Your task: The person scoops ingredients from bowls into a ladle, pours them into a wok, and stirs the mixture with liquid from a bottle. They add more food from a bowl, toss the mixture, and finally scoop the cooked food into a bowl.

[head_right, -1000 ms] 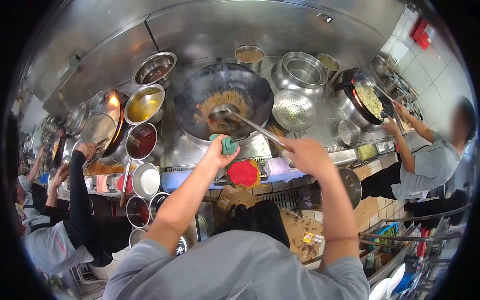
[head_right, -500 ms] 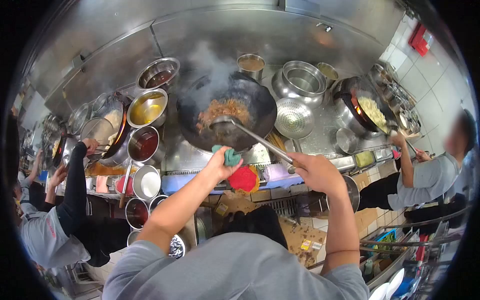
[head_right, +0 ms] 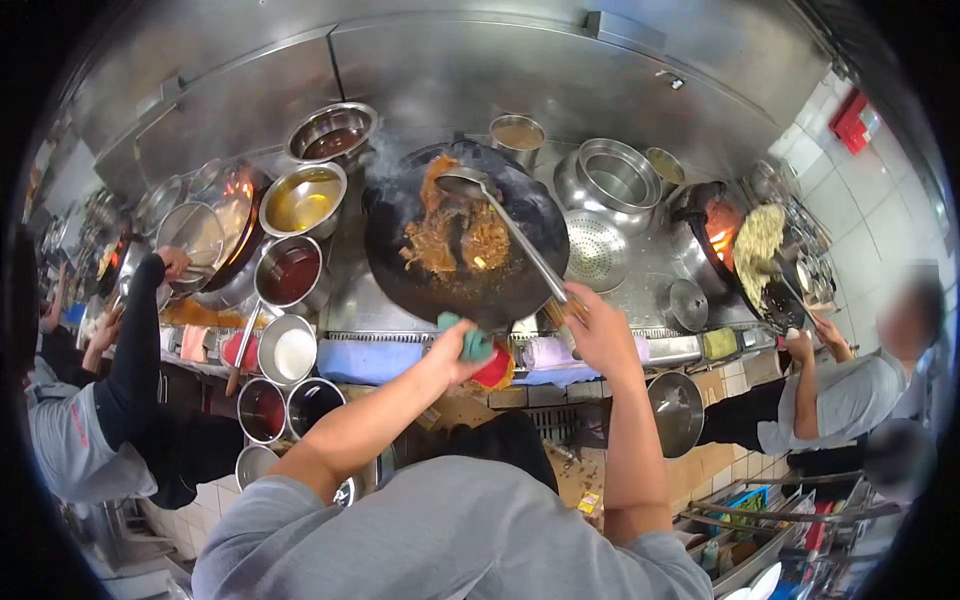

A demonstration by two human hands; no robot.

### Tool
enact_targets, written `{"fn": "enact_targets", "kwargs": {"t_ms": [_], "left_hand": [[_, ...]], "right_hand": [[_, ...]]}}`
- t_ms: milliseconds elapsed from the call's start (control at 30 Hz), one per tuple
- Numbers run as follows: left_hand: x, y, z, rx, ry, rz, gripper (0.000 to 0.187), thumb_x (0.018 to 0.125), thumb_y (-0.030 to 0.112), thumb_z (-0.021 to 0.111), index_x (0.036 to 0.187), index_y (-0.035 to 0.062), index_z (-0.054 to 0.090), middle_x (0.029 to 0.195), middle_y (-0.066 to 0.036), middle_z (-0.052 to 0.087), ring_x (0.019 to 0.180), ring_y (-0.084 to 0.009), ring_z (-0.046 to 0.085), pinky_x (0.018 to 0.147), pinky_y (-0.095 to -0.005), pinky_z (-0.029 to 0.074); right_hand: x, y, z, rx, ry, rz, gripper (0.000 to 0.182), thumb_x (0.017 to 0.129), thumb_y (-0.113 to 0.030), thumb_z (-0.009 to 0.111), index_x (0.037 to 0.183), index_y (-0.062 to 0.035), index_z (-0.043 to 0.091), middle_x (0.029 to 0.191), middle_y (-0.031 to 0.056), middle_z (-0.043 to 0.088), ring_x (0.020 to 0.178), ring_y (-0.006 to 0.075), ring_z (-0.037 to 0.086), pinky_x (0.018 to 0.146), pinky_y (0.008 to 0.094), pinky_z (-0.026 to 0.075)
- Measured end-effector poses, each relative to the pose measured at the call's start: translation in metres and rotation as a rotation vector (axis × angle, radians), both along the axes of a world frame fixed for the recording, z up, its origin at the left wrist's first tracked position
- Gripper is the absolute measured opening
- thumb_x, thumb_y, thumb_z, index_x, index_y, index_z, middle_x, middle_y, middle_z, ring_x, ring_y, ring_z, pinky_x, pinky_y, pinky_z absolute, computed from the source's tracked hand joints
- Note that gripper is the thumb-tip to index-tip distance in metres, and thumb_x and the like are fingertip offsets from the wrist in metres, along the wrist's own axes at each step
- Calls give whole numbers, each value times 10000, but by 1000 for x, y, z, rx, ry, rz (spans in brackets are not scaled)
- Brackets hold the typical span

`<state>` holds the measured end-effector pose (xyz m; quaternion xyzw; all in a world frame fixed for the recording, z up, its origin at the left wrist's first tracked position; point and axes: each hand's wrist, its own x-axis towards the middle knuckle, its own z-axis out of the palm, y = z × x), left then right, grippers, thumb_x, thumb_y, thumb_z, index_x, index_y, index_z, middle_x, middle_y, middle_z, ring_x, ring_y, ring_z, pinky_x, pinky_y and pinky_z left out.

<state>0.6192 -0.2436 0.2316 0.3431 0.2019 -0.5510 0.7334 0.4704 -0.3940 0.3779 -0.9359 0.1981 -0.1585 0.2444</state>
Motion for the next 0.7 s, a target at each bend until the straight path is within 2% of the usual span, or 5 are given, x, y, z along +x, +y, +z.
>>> {"fn": "enact_targets", "kwargs": {"t_ms": [200, 300, 400, 533, 700], "left_hand": [[91, -51, -38, 4, -111, 12, 165, 824, 277, 547, 874, 122, 519, 794, -50, 546, 717, -217, 565, 672, -424, 537], [102, -41, -27, -41, -113, -41, 317, 803, 412, 596, 880, 111, 531, 774, -48, 558, 686, -196, 571, 637, -386, 538], [62, -4, -9, -199, -70, -212, 604, 715, 621, 627, 897, 50, 554, 754, -68, 584, 616, -162, 576, 575, -286, 524], [-3, 43, -37, -143, -150, -287, 293, 825, 197, 637, 1055, 46, 535, 895, -99, 616, 722, -215, 615, 637, -359, 547], [-47, 103, -43, -111, -263, -146, 264, 822, 157, 603, 1057, 58, 533, 882, -97, 601, 729, -203, 611, 625, -356, 545]], "right_hand": [[-54, 25, -187, 136, 198, -193, 226, 849, -119, 546, 1011, 16, 463, 762, 213, 599, 759, 384, 598, 656, 416, 464], [-46, 11, -217, 29, -14, -3, 221, 886, -191, 528, 942, -14, 408, 611, 100, 511, 514, 180, 531, 474, 355, 427], [-29, 26, -123, 846, 123, -292, 154, 877, -151, 540, 898, -45, 431, 591, 33, 462, 400, 125, 425, 350, 278, 345], [21, -21, -95, 1928, -131, 1, 166, 902, -198, 520, 969, -78, 425, 576, -9, 413, 376, 75, 375, 314, 230, 298], [129, -13, -87, 762, 133, -54, 134, 908, -146, 483, 972, -66, 397, 577, 6, 413, 384, 93, 399, 340, 254, 327]]}}
